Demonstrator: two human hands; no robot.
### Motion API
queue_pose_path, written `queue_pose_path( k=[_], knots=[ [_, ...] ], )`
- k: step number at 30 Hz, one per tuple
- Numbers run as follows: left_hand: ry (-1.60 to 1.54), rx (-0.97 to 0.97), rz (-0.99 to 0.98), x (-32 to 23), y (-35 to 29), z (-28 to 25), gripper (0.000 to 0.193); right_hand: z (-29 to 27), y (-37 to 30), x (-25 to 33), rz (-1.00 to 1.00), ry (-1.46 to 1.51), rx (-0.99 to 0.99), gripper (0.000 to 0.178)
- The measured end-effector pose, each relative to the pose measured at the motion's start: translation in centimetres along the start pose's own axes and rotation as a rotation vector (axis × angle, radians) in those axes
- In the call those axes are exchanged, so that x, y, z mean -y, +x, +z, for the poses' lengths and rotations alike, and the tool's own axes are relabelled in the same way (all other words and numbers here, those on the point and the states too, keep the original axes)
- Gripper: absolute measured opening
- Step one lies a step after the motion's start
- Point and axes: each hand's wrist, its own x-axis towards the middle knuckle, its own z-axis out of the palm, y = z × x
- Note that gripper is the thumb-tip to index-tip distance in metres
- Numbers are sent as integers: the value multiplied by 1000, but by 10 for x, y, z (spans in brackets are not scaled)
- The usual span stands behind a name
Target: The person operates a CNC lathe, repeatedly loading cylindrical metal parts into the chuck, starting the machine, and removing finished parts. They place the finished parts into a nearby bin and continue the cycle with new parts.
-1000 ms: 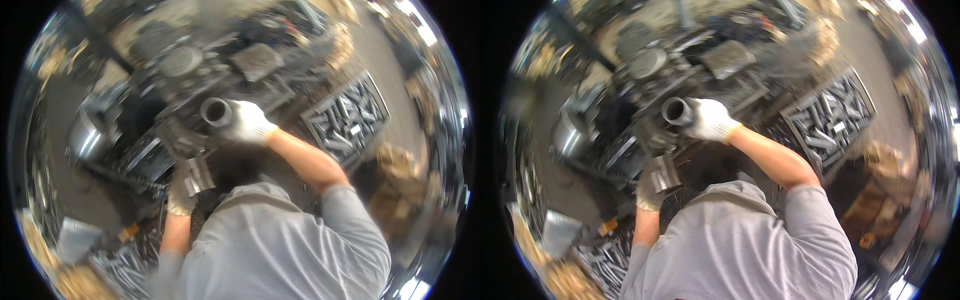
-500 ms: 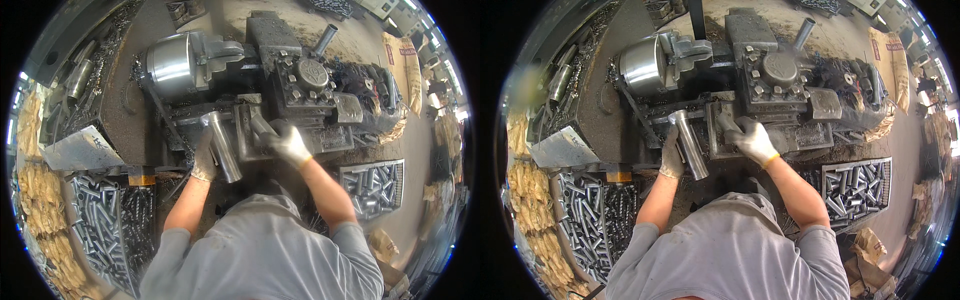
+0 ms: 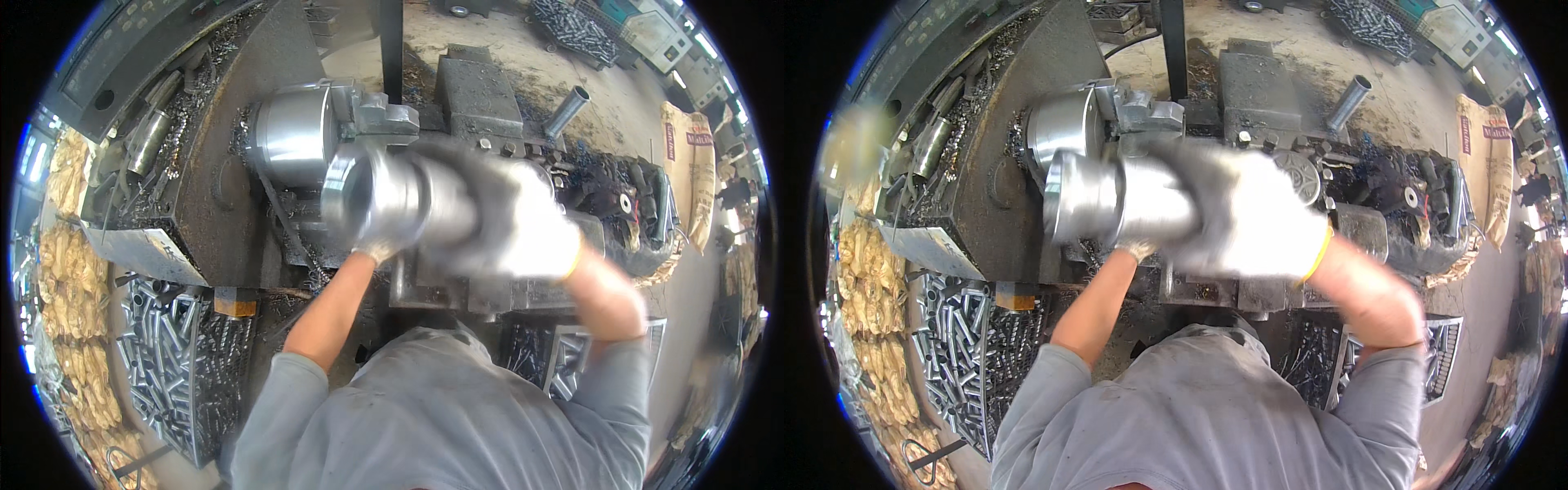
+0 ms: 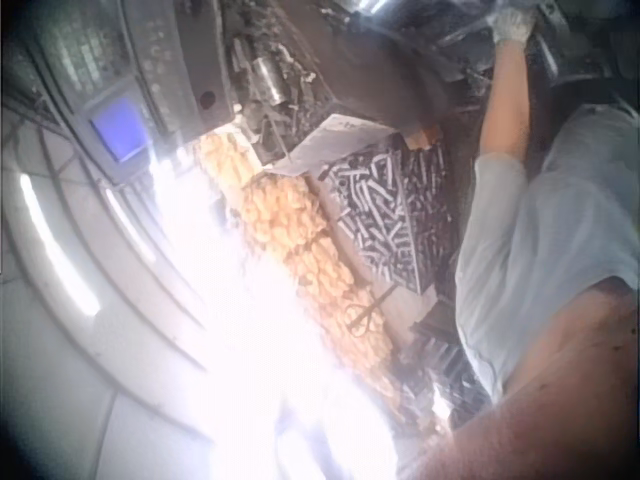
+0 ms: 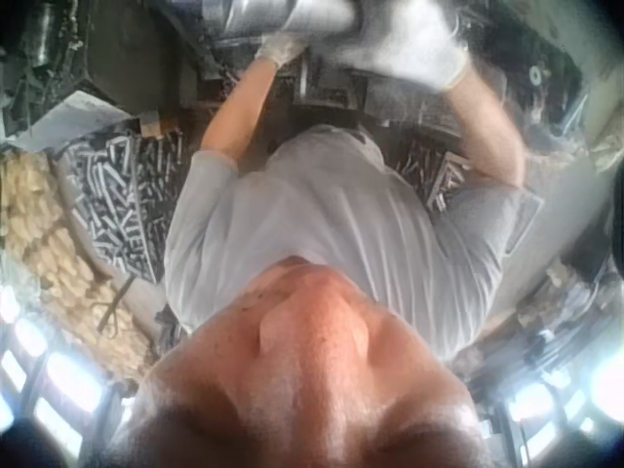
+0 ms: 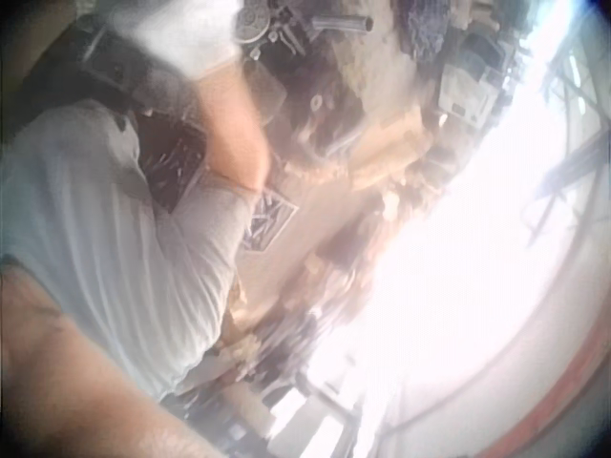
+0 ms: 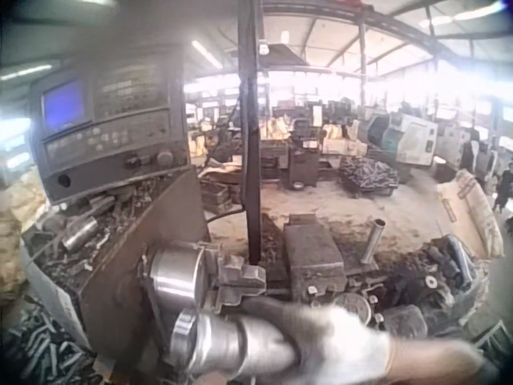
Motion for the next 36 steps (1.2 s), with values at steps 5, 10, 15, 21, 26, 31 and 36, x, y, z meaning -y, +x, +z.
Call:
queue_pose_path(
  k=[5,10,15,21,26,31,36],
  knots=[
    [-237,-222,40,32,-58,-23,32,-47,86,-97,75,-1024,288,66],
    [-541,-565,-431,108,-166,-68,23,-20,110,-180,370,-803,693,55],
    [-501,-998,-522,157,-245,-103,29,21,114,-215,413,-386,748,78],
    [-565,-1238,-312,184,-254,-171,45,27,127,-241,474,-409,900,60],
    [-1139,-892,-308,188,-270,-214,42,38,130,-235,347,-129,631,68],
    [-413,-1041,-325,186,-263,-216,27,44,139,-215,394,-197,604,80],
    [-317,-1222,-316,167,-251,-199,30,0,108,-140,293,-509,238,57]
  ],
)
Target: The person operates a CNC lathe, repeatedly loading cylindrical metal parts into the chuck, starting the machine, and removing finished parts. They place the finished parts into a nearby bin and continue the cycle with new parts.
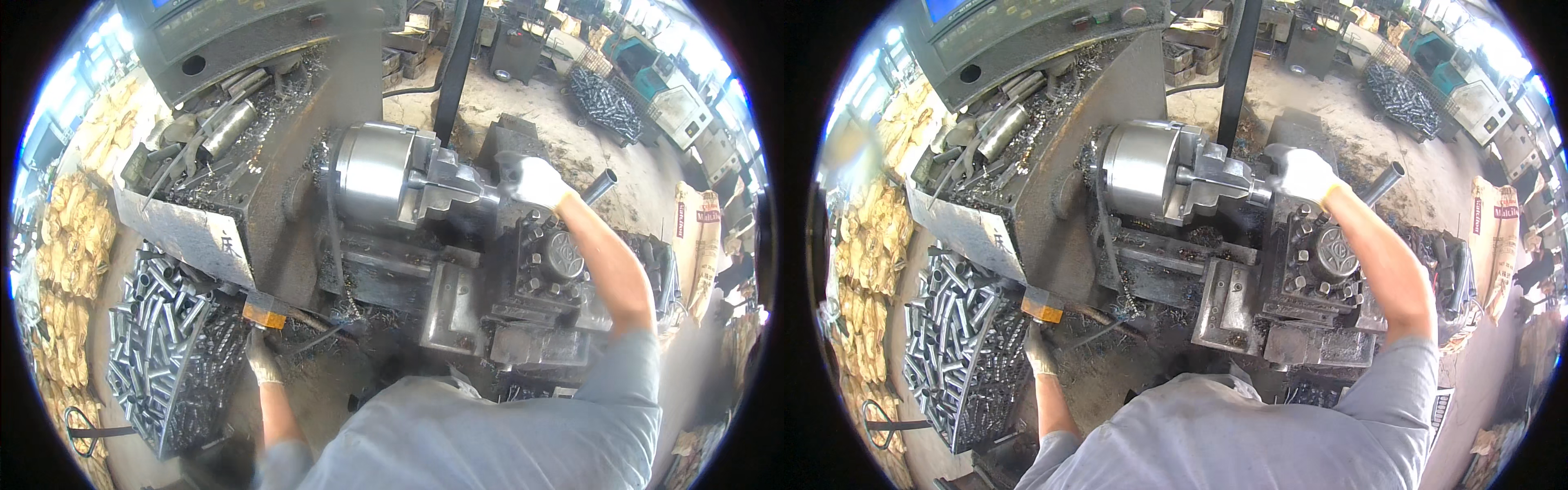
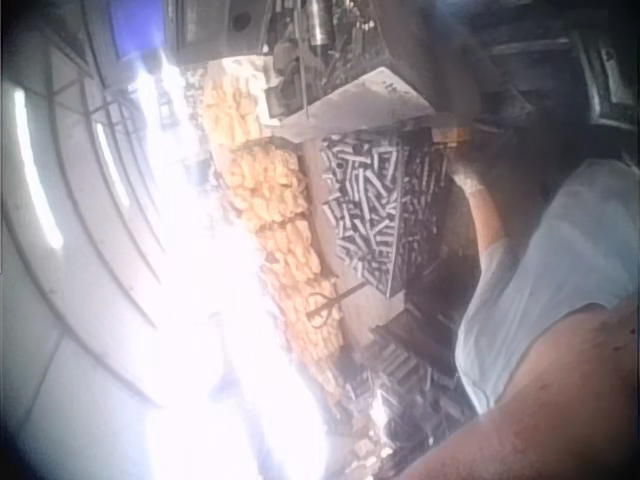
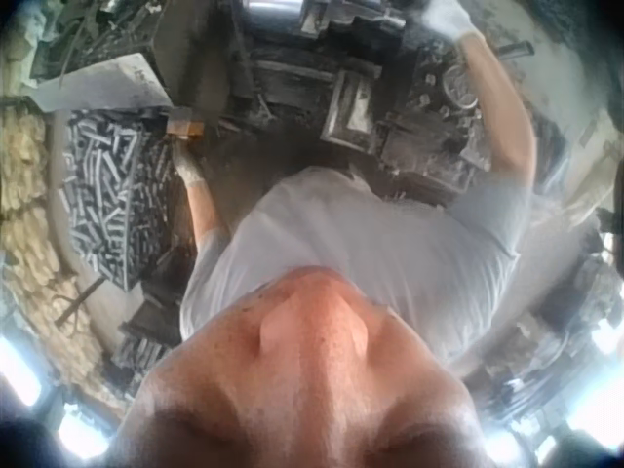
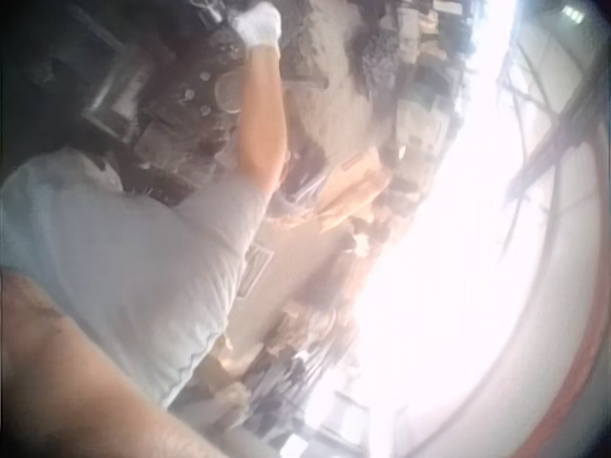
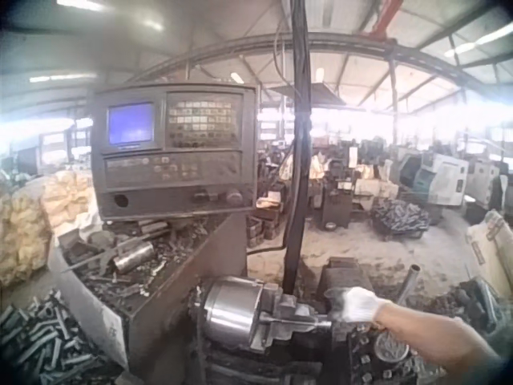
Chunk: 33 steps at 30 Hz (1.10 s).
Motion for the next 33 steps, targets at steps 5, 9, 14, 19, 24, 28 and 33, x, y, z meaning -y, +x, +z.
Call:
queue_pose_path(
  k=[5,9,14,19,24,28,33],
  knots=[
    [575,-250,1021,-83,-36,26,35,-20,-148,95,-22,475,-288,31],
    [459,-3,1523,-205,-64,117,29,35,-218,149,-69,757,-136,33],
    [652,239,1331,-337,-42,292,68,96,-243,146,163,1035,37,34],
    [1102,141,1118,-393,12,389,85,132,-259,114,103,1082,130,41],
    [471,152,1629,-341,-51,356,59,177,-265,118,25,1111,302,40],
    [483,598,1312,-205,-142,235,30,217,-249,137,-402,1023,114,31],
    [558,188,597,-56,-175,24,25,305,-216,207,-453,753,362,33]
  ],
)
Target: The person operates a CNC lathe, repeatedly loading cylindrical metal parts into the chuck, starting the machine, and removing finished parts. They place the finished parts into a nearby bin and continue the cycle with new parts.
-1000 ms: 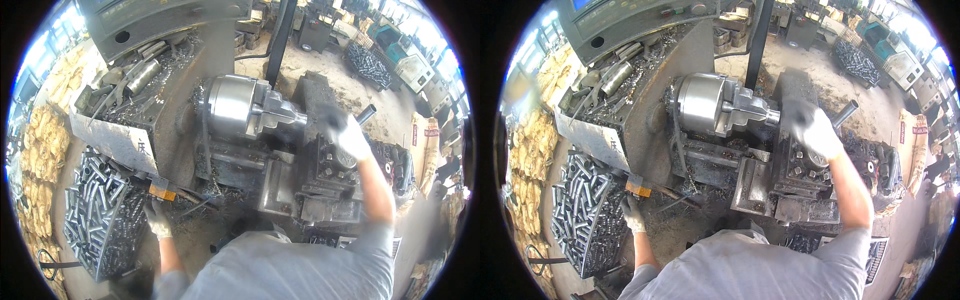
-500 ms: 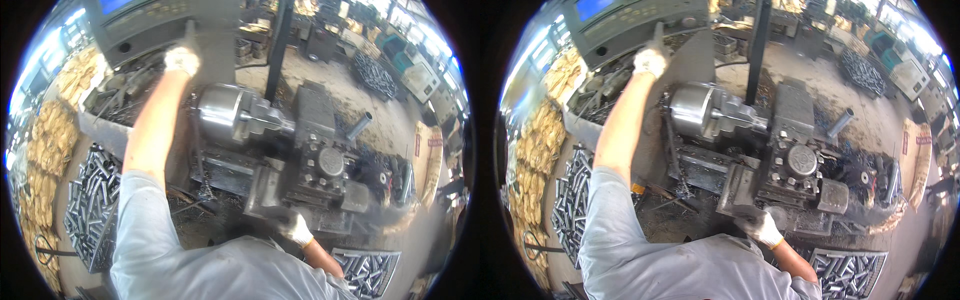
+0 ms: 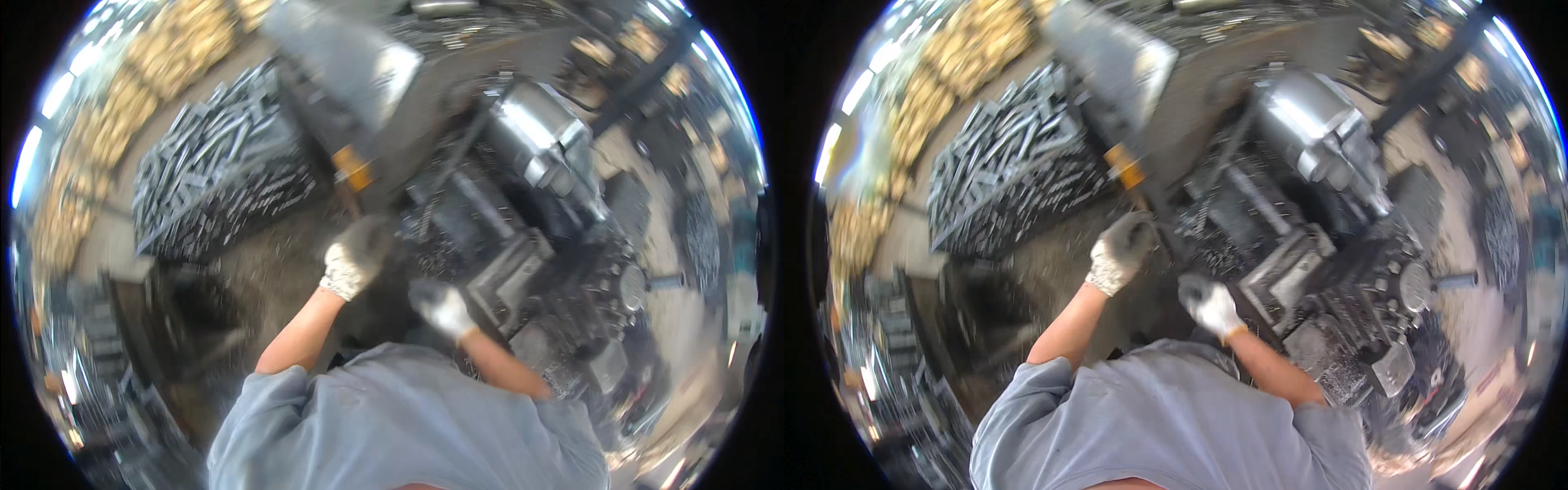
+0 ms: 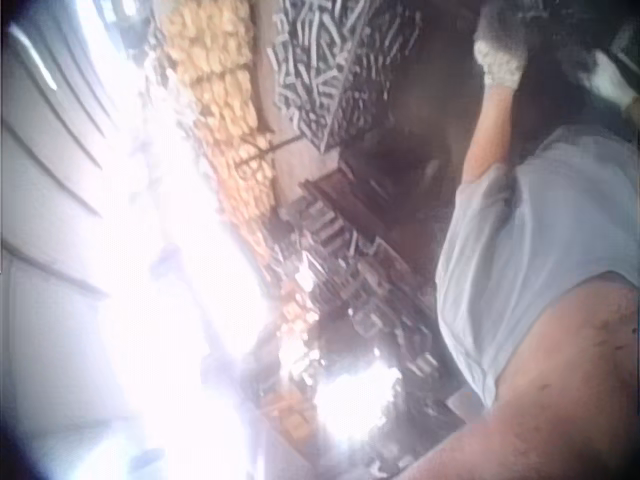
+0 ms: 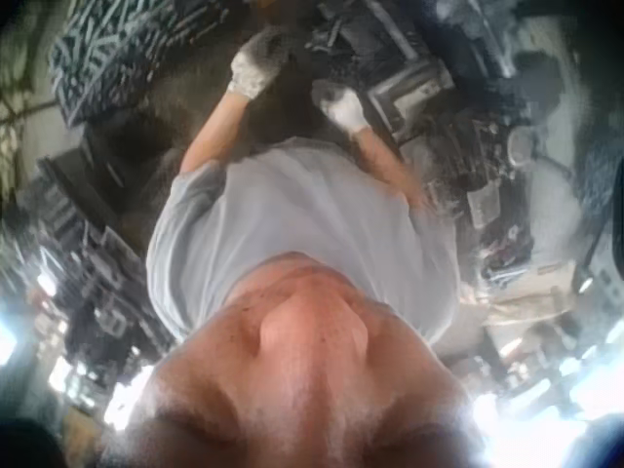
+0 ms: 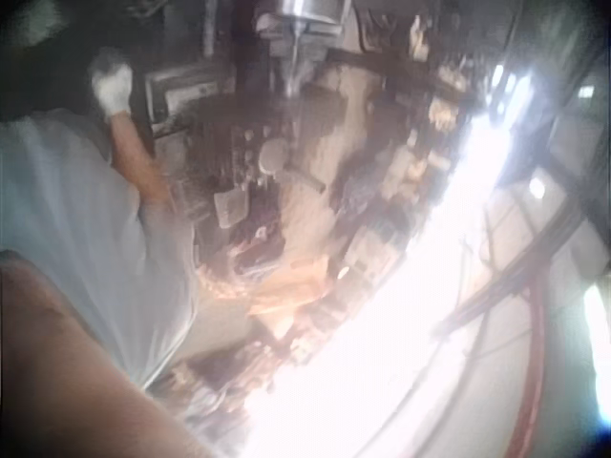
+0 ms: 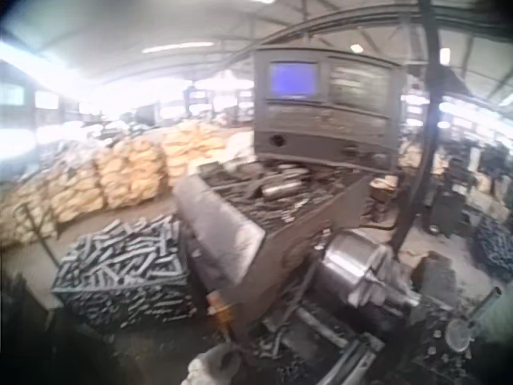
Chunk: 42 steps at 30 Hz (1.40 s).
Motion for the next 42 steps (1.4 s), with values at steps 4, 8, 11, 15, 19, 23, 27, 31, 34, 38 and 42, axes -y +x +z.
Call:
queue_pose_path(
  k=[4,8,11,15,19,23,27,31,34,38,42],
  knots=[
    [64,-367,-389,114,-170,-119,26,125,140,5,182,283,151,14],
    [237,-451,-820,174,-385,-194,38,238,275,66,798,761,36,10],
    [233,-549,-1247,194,-546,-198,42,312,314,145,885,769,10,7],
    [266,-363,-1622,200,-742,-136,39,399,290,247,661,530,220,16],
    [187,-39,-1930,189,-867,-58,51,485,256,320,603,399,446,22],
    [199,-379,-1901,157,-831,-56,50,584,248,358,478,256,595,15],
    [151,-1185,-1475,124,-648,-207,37,694,229,365,-789,-1078,690,26],
    [627,-1293,-666,103,-443,-413,38,767,167,343,-748,-987,939,31],
    [712,-1121,-442,107,-333,-494,43,786,123,323,-622,-924,1149,30],
    [956,-992,-243,152,-277,-522,40,795,92,313,-614,-865,1237,29],
    [1125,-975,-469,188,-318,-568,34,801,78,314,-603,-842,1272,28]
  ],
)
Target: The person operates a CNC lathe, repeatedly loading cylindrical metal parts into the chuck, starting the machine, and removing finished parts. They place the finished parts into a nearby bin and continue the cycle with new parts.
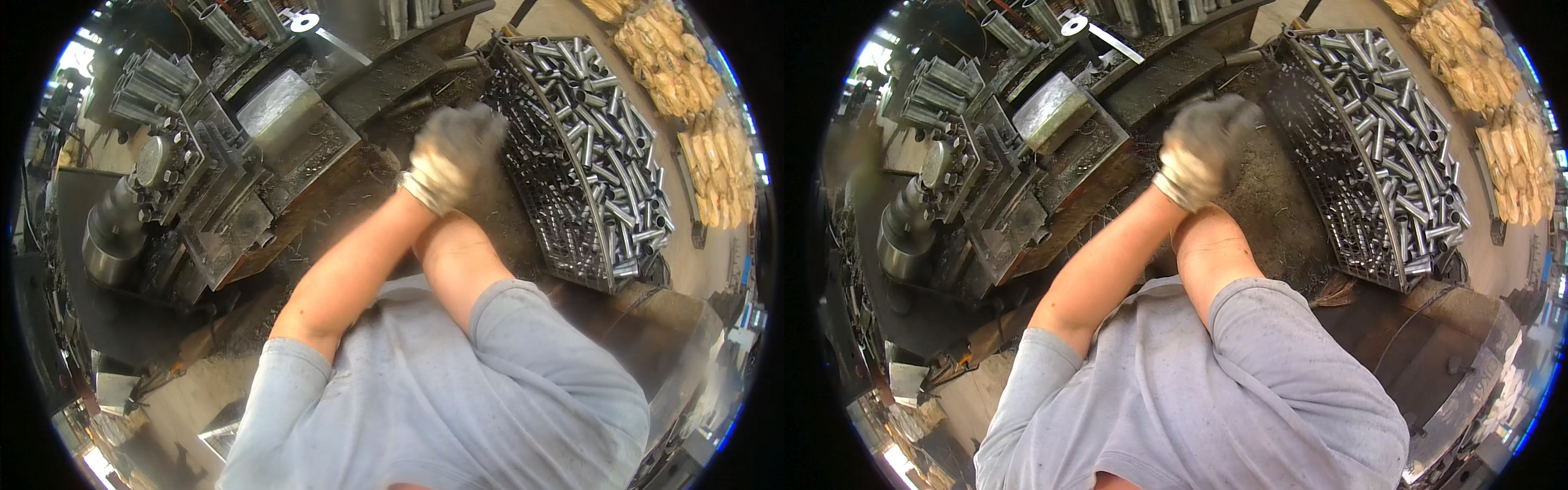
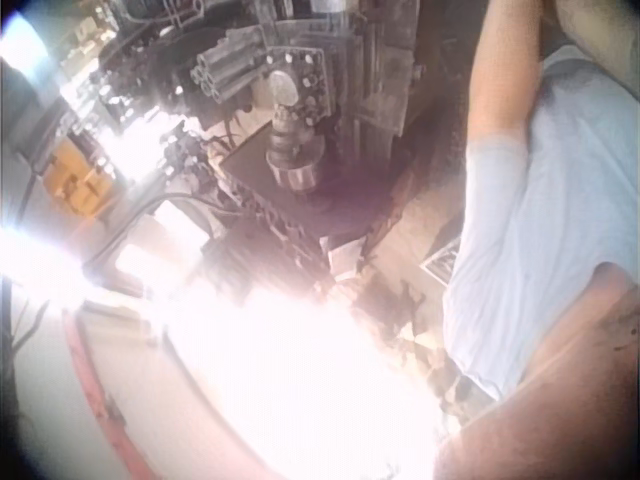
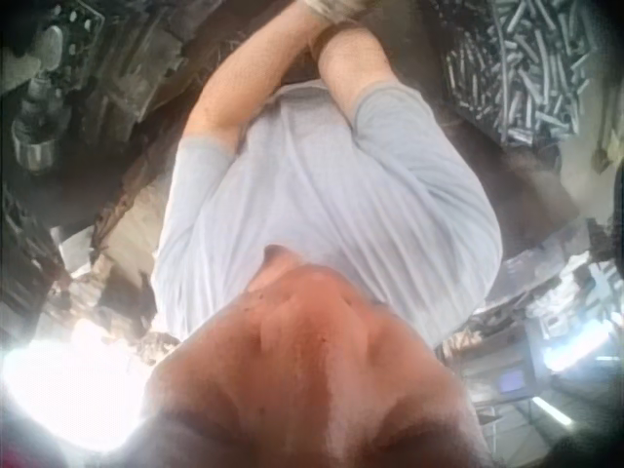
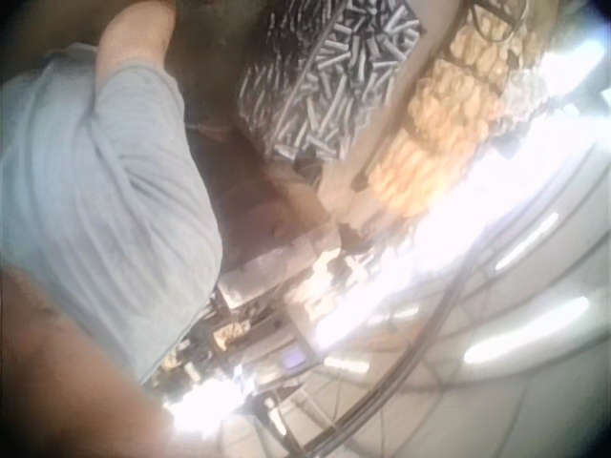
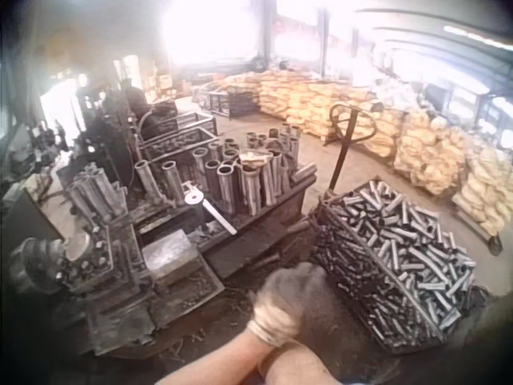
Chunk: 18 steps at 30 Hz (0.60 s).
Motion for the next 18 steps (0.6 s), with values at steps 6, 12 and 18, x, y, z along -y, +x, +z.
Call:
queue_pose_path(
  k=[6,12,18],
  knots=[
    [-140,-249,-299,-16,-13,-27,39,9,7,17,-26,0,10,27],
    [252,-37,-222,25,-21,-32,56,6,22,31,-52,-15,-2,26],
    [15,-13,24,6,-50,-42,53,-9,27,51,-65,-22,-25,24]
  ],
)
